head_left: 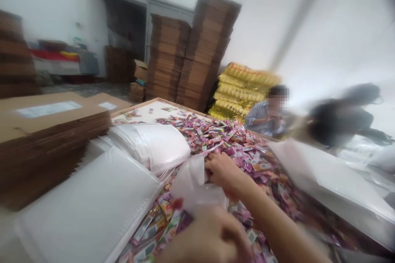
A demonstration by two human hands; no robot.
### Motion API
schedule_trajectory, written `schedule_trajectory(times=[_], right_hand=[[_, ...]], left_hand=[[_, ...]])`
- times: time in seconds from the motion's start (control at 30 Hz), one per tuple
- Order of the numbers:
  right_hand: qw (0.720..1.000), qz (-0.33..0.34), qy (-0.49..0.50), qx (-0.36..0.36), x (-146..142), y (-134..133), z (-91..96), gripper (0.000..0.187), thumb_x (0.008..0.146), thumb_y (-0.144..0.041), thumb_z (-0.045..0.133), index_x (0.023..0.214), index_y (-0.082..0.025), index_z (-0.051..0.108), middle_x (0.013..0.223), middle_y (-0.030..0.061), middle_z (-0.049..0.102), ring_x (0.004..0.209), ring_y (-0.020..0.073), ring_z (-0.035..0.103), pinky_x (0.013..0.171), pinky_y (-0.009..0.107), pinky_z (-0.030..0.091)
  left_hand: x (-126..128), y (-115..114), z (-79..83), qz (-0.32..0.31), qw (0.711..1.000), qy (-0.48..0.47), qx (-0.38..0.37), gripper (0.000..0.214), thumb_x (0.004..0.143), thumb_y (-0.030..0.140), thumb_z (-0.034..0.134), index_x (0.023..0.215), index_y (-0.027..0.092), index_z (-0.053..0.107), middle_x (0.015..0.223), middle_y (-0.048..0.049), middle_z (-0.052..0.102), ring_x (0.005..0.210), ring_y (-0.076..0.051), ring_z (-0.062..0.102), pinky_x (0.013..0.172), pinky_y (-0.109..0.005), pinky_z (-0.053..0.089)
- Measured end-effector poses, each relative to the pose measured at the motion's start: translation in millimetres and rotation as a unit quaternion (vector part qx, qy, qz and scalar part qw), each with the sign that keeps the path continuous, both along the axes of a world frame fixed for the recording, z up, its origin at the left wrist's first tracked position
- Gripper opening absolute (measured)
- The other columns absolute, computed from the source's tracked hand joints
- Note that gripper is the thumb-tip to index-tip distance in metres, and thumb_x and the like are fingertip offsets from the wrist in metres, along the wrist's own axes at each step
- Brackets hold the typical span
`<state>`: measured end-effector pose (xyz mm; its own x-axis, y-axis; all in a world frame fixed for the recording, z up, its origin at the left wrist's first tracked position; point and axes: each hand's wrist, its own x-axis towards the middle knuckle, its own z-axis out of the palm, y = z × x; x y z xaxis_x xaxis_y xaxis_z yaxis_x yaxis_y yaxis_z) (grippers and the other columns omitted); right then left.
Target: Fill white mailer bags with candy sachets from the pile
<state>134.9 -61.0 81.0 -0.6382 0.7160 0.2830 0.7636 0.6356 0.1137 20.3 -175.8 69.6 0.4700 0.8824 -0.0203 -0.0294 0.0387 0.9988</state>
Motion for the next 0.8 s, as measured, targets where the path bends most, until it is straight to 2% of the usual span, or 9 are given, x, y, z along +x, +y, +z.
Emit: schedule_trajectory(times=[0.07, 0.13, 0.17, 0.27, 0.37, 0.5, 0.6, 0.7, 0.8], right_hand=[[1.0, 0.01, 0.006, 0.009, -9.9, -2.7, -13.6, 0.014, 0.072, -0.018, 0.062, 0.079, -0.019, 0.074, 0.085, 0.009, 0.068, 0.076, 0.0222, 0.057, 0.065, 0.031, 0.036], [0.998, 0.049, 0.031, -0.001, -18.1, -6.4, -15.4, 0.017, 0.071, -0.017, 0.062, 0.083, -0.018, 0.074, 0.086, 0.0084, 0.069, 0.08, 0.0232, 0.057, 0.069, 0.032, 0.037], [0.996, 0.075, 0.044, -0.019, -21.1, -7.6, -12.4, 0.017, 0.07, -0.017, 0.064, 0.084, -0.018, 0.074, 0.085, 0.0076, 0.069, 0.08, 0.0229, 0.057, 0.071, 0.031, 0.038], [0.986, 0.129, 0.065, -0.083, -21.2, -5.7, 4.6, 0.015, 0.067, -0.023, 0.071, 0.081, -0.019, 0.074, 0.08, 0.0035, 0.069, 0.074, 0.0188, 0.057, 0.068, 0.027, 0.04], [0.981, 0.123, 0.104, -0.108, -11.0, 3.6, 22.3, 0.021, 0.068, -0.026, 0.071, 0.088, -0.022, 0.074, 0.082, -0.0004, 0.07, 0.071, 0.0153, 0.057, 0.065, 0.023, 0.039], [0.985, 0.01, 0.134, -0.111, -13.3, 16.4, 31.2, 0.027, 0.065, -0.024, 0.07, 0.091, -0.019, 0.074, 0.083, 0.0033, 0.071, 0.068, 0.0169, 0.058, 0.061, 0.024, 0.038], [0.962, -0.035, 0.066, -0.263, -25.7, 27.7, 29.7, 0.022, 0.054, -0.022, 0.077, 0.075, -0.017, 0.075, 0.067, 0.0024, 0.07, 0.051, 0.0143, 0.053, 0.052, 0.024, 0.038], [0.919, -0.018, 0.105, -0.379, -19.4, 41.5, 36.0, 0.018, 0.05, -0.021, 0.079, 0.067, -0.018, 0.075, 0.058, -0.002, 0.067, 0.049, 0.013, 0.055, 0.051, 0.022, 0.04], [0.902, 0.055, 0.245, -0.352, 8.4, 53.4, 52.4, 0.03, 0.057, -0.034, 0.078, 0.083, -0.019, 0.078, 0.075, -0.0019, 0.073, 0.067, 0.0151, 0.063, 0.063, 0.021, 0.045]], left_hand=[[-41.6, 18.2, 12.1, 0.106, 0.991, 0.023, 0.084, 0.016, 0.071, 0.033, 0.061, 0.065, 0.025, 0.073, 0.067, -0.006, 0.069, 0.064, -0.023, 0.063, 0.058, -0.034, 0.047], [-64.4, 57.4, 19.1, 0.292, 0.93, 0.086, 0.205, 0.022, 0.07, 0.034, 0.063, 0.087, 0.024, 0.073, 0.09, -0.0053, 0.071, 0.08, -0.023, 0.062, 0.074, -0.035, 0.047], [-68.6, 81.2, 19.8, 0.315, 0.909, 0.127, 0.243, 0.035, 0.063, 0.036, 0.071, 0.095, 0.023, 0.072, 0.098, -0.0062, 0.07, 0.087, -0.025, 0.061, 0.079, -0.035, 0.045], [-64.6, 145.9, 13.0, 0.263, 0.92, 0.166, 0.237, 0.016, 0.055, 0.032, 0.076, 0.062, 0.019, 0.069, 0.065, -0.0039, 0.063, 0.074, -0.024, 0.06, 0.073, -0.032, 0.043], [-55.6, 177.5, 2.8, 0.224, 0.947, 0.126, 0.195, 0.028, 0.063, 0.034, 0.069, 0.043, 0.018, 0.057, 0.045, 0.0003, 0.05, 0.058, -0.019, 0.054, 0.059, -0.028, 0.039], [-47.5, 179.6, -6.4, 0.231, 0.963, 0.023, 0.134, 0.027, 0.069, 0.041, 0.063, 0.065, 0.015, 0.068, 0.058, 0.0001, 0.061, 0.059, -0.016, 0.056, 0.055, -0.025, 0.04], [-43.8, 175.5, -10.2, 0.24, 0.966, -0.048, 0.078, 0.032, 0.069, 0.044, 0.063, 0.077, 0.013, 0.069, 0.061, -0.0007, 0.064, 0.057, -0.016, 0.057, 0.055, -0.027, 0.043], [-43.4, 176.8, -8.6, 0.214, 0.972, -0.092, 0.034, 0.038, 0.067, 0.044, 0.067, 0.088, 0.011, 0.07, 0.067, -0.004, 0.069, 0.057, -0.018, 0.061, 0.058, -0.03, 0.048], [-43.9, 183.4, -2.0, 0.199, 0.972, -0.119, 0.019, 0.039, 0.064, 0.041, 0.071, 0.089, 0.011, 0.071, 0.077, -0.0074, 0.073, 0.063, -0.02, 0.065, 0.062, -0.032, 0.051]])
